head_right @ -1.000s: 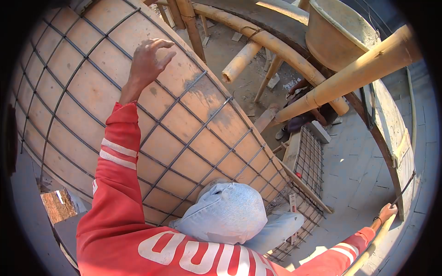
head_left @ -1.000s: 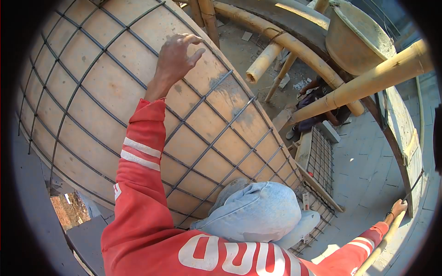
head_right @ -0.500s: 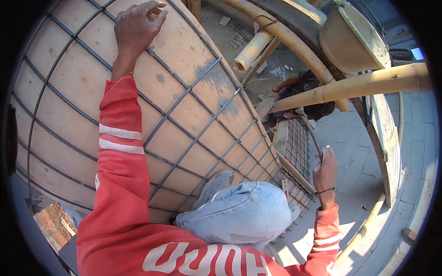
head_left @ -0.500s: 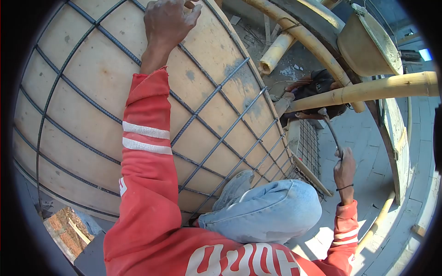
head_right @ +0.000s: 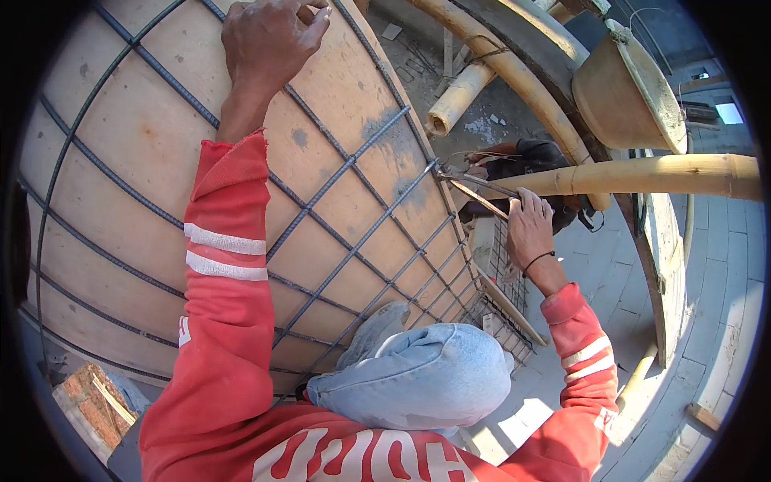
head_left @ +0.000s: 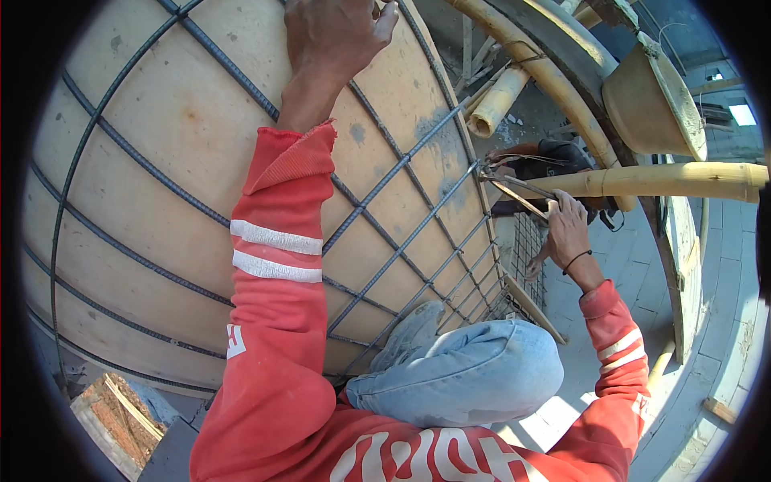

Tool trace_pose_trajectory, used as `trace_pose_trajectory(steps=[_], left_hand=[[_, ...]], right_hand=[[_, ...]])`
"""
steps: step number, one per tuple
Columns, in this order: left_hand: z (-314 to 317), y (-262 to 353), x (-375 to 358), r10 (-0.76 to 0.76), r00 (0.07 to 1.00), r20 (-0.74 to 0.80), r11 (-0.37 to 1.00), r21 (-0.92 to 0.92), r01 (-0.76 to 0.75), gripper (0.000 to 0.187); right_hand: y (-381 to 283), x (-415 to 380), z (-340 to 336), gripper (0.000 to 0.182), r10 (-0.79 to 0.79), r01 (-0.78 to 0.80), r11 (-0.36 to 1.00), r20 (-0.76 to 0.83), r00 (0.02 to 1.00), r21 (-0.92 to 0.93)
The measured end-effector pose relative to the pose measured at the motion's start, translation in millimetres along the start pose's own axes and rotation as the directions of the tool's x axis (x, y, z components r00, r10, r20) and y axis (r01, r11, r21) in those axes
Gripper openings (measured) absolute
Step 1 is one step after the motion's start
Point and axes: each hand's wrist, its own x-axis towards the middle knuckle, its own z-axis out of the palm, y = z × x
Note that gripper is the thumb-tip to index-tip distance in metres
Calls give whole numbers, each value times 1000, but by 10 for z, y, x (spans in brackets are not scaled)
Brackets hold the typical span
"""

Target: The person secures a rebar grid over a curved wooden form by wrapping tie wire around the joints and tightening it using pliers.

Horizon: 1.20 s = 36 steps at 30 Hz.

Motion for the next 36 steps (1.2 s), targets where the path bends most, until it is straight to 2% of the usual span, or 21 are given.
trace_pose_trajectory(steps=[9,15,19,25,27,34,36], left_hand=[[-16,41,-8,-63,998,-18,998,-24,63,10],[-54,49,17,-64,997,31,994,-88,67,10],[-54,47,23,-54,998,15,994,-91,55,10],[-43,29,13,-37,999,2,995,-97,37,11],[-41,28,22,-54,998,34,995,-78,57,12],[-46,35,19,-32,999,23,996,-77,34,13],[-50,31,21,-39,998,46,994,-102,43,13]], right_hand=[[-21,57,33,56,-7,1,996,60,998,93],[29,17,21,53,-34,33,998,3,999,44],[40,30,12,52,-30,29,999,23,999,37],[93,53,-24,59,-50,43,998,128,991,51],[79,73,-104,60,-5,-16,996,229,973,92],[125,111,-116,51,-32,0,988,203,979,154],[127,133,-134,46,-22,-26,984,259,966,178]])
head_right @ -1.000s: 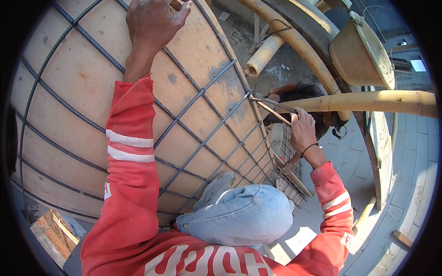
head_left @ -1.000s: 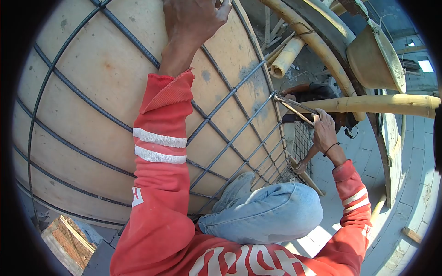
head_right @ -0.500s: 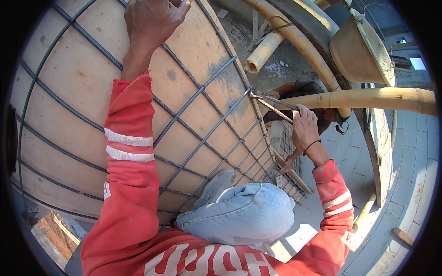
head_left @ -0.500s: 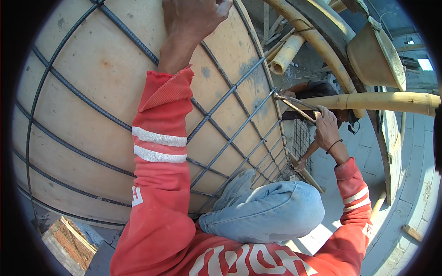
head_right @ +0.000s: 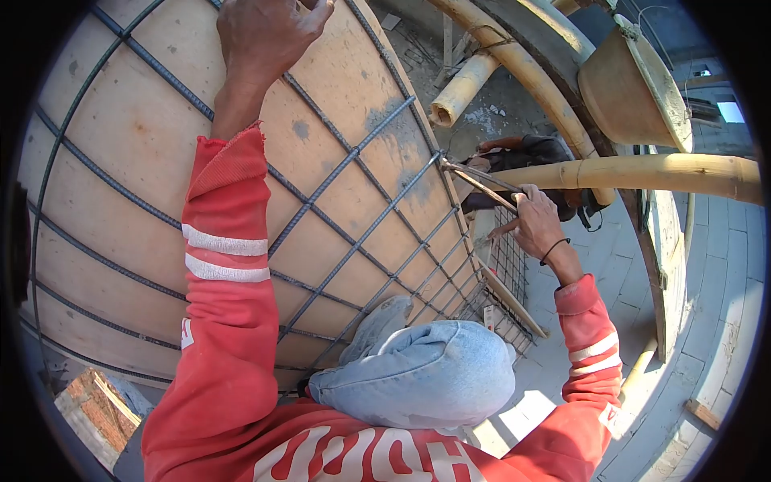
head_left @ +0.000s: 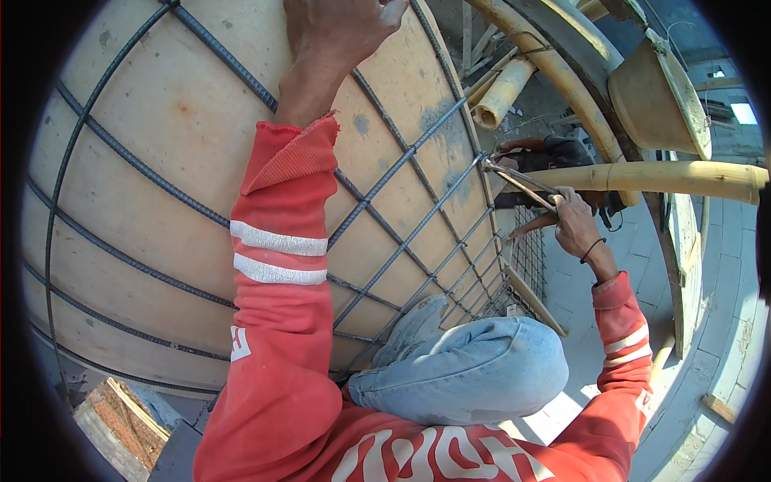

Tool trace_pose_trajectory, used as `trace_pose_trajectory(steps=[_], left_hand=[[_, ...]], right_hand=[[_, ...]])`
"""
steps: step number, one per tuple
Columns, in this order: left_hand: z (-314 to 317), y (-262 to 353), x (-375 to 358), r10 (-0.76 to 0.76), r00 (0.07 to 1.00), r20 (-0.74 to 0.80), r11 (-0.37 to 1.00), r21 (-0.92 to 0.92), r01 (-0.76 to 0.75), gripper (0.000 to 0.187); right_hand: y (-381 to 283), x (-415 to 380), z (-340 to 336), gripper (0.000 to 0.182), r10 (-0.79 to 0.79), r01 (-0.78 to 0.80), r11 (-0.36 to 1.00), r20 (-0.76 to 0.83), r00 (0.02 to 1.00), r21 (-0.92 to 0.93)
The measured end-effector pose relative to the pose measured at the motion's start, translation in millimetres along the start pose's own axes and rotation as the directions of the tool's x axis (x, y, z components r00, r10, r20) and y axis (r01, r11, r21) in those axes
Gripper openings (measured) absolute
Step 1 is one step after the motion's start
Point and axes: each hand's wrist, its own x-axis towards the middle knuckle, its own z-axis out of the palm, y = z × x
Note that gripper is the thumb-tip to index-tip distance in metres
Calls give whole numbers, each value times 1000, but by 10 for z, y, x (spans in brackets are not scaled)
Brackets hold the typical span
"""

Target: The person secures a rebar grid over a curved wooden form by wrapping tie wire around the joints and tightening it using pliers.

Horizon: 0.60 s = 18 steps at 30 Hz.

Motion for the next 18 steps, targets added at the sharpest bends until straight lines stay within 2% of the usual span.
trace_pose_trajectory(steps=[4,10,12,13,15,16,18], left_hand=[[7,-14,-9,4,1000,-26,1000,-5,-4,12],[-4,2,-2,-3,1000,9,1000,-10,3,12],[-7,3,3,-11,1000,19,1000,-12,11,11],[-3,17,8,-12,1000,14,1000,-13,12,11],[40,95,5,-154,980,126,905,-380,191,14],[58,176,-26,-152,981,120,905,-382,187,14],[144,391,-176,62,949,308,922,-381,64,18]], right_hand=[[-31,-44,-41,41,-20,19,1000,-38,999,-19],[63,-16,-146,47,-4,3,998,24,1000,63],[239,21,-29,41,-90,86,982,15,996,171],[280,29,22,41,-90,87,982,12,996,166],[332,29,71,44,-84,79,988,35,996,132],[234,5,-23,44,-82,78,989,30,996,129],[3,-89,-181,47,0,-1,999,-28,1000,-53]])
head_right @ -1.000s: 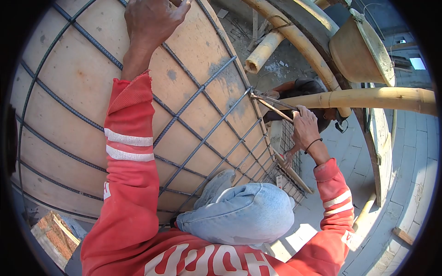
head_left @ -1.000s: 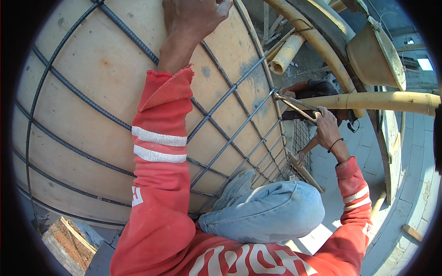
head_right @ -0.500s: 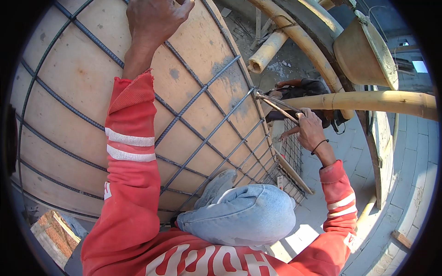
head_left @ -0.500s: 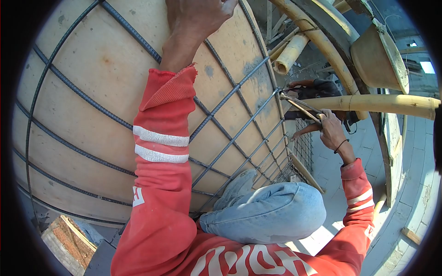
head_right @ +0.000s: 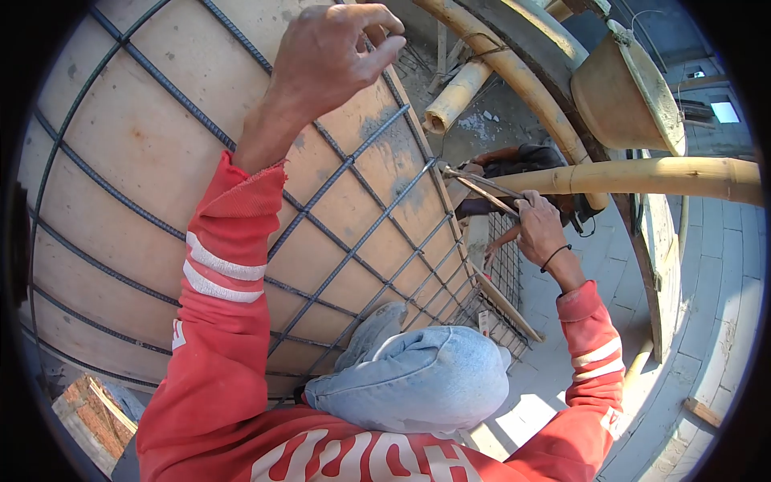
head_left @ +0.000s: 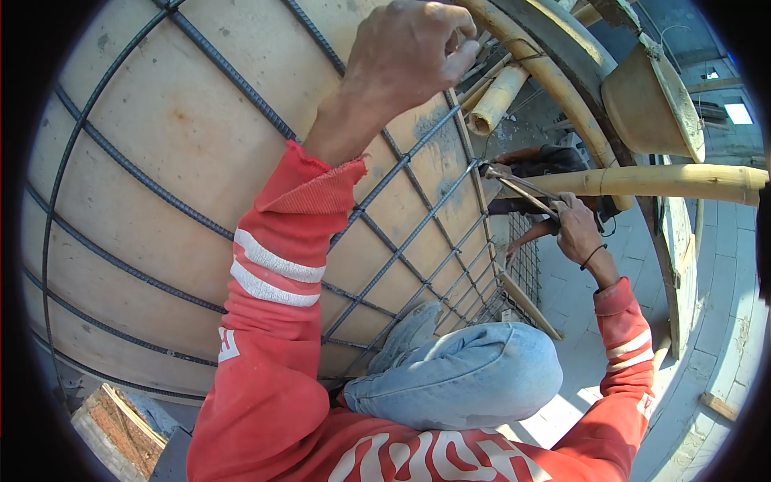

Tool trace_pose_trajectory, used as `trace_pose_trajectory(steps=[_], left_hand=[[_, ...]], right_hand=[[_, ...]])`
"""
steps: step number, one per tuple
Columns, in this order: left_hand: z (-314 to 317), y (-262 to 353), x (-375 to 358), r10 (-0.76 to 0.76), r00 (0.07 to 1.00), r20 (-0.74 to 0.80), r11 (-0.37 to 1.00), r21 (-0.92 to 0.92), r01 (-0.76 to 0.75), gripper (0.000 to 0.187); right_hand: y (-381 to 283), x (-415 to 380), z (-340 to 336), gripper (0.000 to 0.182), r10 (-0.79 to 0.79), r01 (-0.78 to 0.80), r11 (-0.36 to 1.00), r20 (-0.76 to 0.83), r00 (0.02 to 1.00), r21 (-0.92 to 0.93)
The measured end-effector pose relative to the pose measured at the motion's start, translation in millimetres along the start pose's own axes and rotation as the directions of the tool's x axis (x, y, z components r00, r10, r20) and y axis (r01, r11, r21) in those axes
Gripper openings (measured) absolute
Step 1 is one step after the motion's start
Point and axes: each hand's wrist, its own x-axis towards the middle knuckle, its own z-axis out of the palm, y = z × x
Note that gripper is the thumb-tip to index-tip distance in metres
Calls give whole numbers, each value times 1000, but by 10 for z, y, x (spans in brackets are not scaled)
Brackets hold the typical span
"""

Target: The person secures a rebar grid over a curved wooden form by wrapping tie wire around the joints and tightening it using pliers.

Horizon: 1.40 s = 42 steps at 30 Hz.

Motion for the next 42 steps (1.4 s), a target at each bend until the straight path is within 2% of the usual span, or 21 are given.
trace_pose_trajectory(steps=[2,3,4,5,6,8,9,10,12,13,14,16,17,21,23,29,30,32,35,39,42], left_hand=[[400,-27,-169,311,948,-69,950,17,-311,21],[612,-61,-245,438,878,-192,897,38,-440,31],[702,4,-309,442,876,-191,895,36,-444,31],[772,70,-359,302,953,31,953,-4,-302,35],[836,112,-366,147,956,253,989,-3,-151,39],[1078,85,-393,51,954,294,988,-156,-5,43],[1132,110,-364,-9,945,326,988,-145,59,51],[1200,127,-305,-3,946,323,988,-143,52,51],[1340,151,-227,-120,881,457,982,-78,174,56],[1395,145,-225,-71,884,462,981,-127,146,46],[1445,124,-221,-71,884,461,980,-135,149,46],[1517,81,-220,91,891,445,981,-194,-3,30],[1545,61,-242,99,909,404,968,-250,5,20],[1552,6,-254,211,883,418,933,-355,-55,18],[1592,8,-258,322,878,353,878,-458,-137,14],[1622,21,-263,309,887,342,854,-510,-101,13],[1624,20,-257,308,888,342,854,-510,-100,13],[1631,23,-265,228,923,311,895,-440,-73,14],[1610,34,-261,254,918,304,878,-470,-88,14],[1625,20,-274,213,942,259,891,-448,-78,15],[1659,32,-266,233,910,342,874,-483,-43,16]], right_hand=[[1,-48,-16,48,16,-18,998,-42,999,-55],[9,-84,-33,48,-13,-2,990,-100,995,-142],[10,-131,-44,48,-46,10,974,-154,987,-227],[17,-159,-54,48,-42,3,975,-167,985,-224],[29,-184,-59,48,-31,-9,974,-174,984,-226],[49,-240,-49,48,-15,-28,975,-191,981,-222],[58,-261,-34,47,-19,-25,976,-199,980,-215],[62,-268,-29,47,-26,-17,977,-201,979,-211],[43,-289,-71,47,-29,-14,975,-185,982,-224],[30,-296,-103,47,-28,-13,972,-168,985,-234],[17,-292,-129,47,-26,-14,971,-162,986,-240],[-3,-291,-161,47,-46,0,964,-168,985,-267],[11,-295,-133,47,-40,-4,964,-160,986,-267],[-13,-177,-53,47,-85,38,971,-194,977,-235],[-30,-105,-50,47,-89,53,979,-179,980,-199],[97,102,-12,47,-124,93,973,-140,982,-211],[107,141,-31,47,-109,91,978,-87,990,-186],[130,197,-61,48,-93,87,983,-29,995,-160],[173,260,-130,48,-101,97,980,-15,995,-176],[241,360,-191,41,-113,119,992,110,988,-52],[254,408,-238,35,-89,90,996,178,980,4]])
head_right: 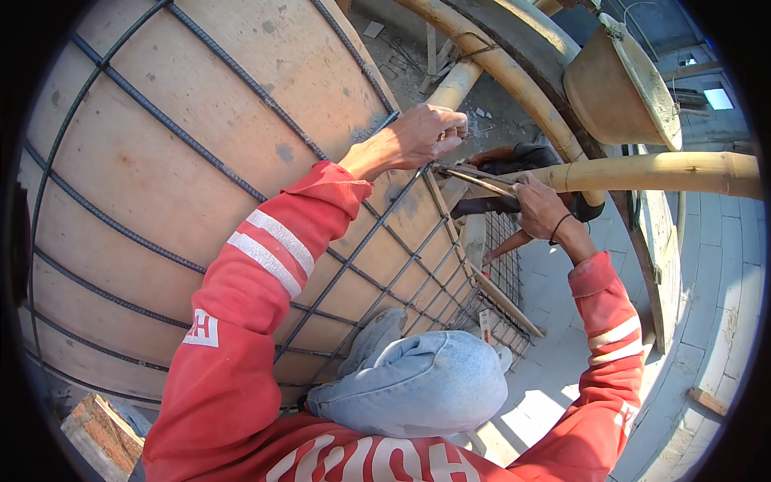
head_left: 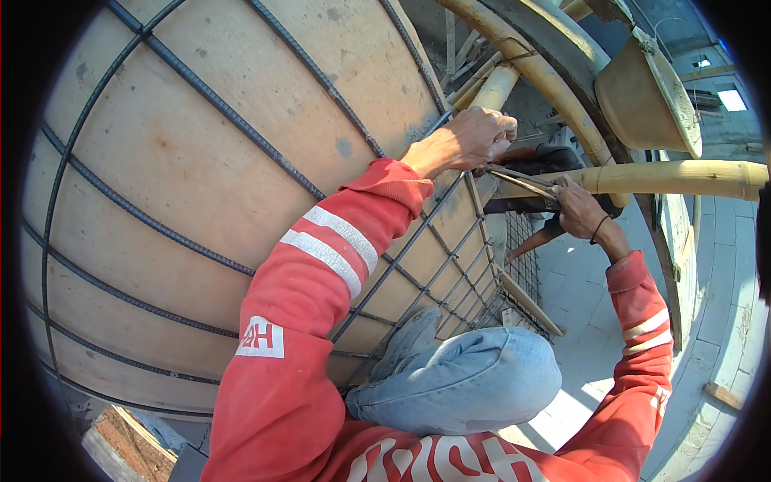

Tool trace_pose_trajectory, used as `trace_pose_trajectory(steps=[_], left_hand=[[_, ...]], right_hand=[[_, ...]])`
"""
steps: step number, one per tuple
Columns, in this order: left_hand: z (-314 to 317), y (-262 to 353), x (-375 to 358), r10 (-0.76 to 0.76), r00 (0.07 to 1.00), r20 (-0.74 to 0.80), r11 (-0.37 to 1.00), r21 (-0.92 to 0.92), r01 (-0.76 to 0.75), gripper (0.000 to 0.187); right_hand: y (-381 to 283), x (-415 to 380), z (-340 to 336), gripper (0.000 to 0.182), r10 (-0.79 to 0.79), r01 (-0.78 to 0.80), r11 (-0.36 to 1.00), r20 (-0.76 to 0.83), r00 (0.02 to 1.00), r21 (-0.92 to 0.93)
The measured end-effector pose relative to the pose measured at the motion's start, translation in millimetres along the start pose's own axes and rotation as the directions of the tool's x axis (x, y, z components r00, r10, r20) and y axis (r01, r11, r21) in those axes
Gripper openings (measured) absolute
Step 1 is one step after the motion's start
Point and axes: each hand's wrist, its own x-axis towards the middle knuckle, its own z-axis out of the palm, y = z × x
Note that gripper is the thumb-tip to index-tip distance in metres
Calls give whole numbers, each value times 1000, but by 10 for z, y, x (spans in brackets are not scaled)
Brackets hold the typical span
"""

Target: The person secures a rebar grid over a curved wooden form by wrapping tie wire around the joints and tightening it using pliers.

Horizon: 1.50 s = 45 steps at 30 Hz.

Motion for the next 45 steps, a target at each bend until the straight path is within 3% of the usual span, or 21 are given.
trace_pose_trajectory(steps=[2,6,11,16,17,19,21,23,26,28,30,31,32,34,35,36,38,44,45], left_hand=[[29,-27,-6,128,992,5,992,-7,-128,16],[-5,7,-14,129,992,-1,991,26,-128,15],[-1,10,-18,155,987,44,988,7,-156,14],[7,7,5,182,983,38,983,-33,-181,12],[-10,33,-2,113,990,84,991,-86,-106,12],[-18,22,-12,44,990,130,990,-138,-26,13],[-30,-29,-7,89,995,35,991,101,-92,14],[-74,11,-14,109,993,40,974,198,-115,14],[-107,24,-37,143,987,70,899,407,-159,16],[-100,48,-70,163,982,98,838,511,-191,16],[-73,99,-138,55,977,205,695,695,-185,15],[-14,92,-160,70,981,179,686,706,-178,13],[18,97,-183,68,981,180,680,711,-178,13],[72,135,-229,-77,971,225,599,789,-135,11],[88,160,-244,-84,974,212,610,783,-118,11],[99,164,-249,-84,973,214,608,785,-120,11],[122,123,-262,-82,976,203,611,784,-112,10],[36,212,-195,-162,952,258,611,784,-109,11],[79,118,-209,-61,986,156,663,745,-77,11]], right_hand=[[32,23,-31,33,22,-23,1000,34,999,19],[46,43,-93,27,-47,47,999,-56,997,-6],[-170,-4,-223,20,-58,22,977,-166,984,-211],[-350,-150,-114,12,22,-54,982,-174,985,-179],[-405,-212,-59,10,33,-58,987,-164,986,-153],[-629,-360,45,11,124,-119,992,-139,982,46],[-680,-407,360,10,164,-144,978,-139,977,150],[-616,-368,680,8,194,-171,726,40,980,666],[-626,-377,648,13,183,-194,612,102,978,767],[-519,-359,865,17,154,-188,649,115,981,737],[-454,-334,1095,24,74,119,763,-268,961,636],[-411,-329,1099,26,62,24,908,-190,980,419],[-395,-337,1112,26,59,30,907,-197,979,421],[-631,-443,807,29,223,-177,966,-262,939,189],[-538,-495,958,36,181,-162,983,-346,921,83],[-522,-587,926,36,182,-162,983,-347,920,86],[-516,-760,784,44,285,-265,953,-134,949,150],[-22,-785,527,51,181,-178,983,-345,921,41],[52,-740,493,51,169,-160,986,-322,932,56]])
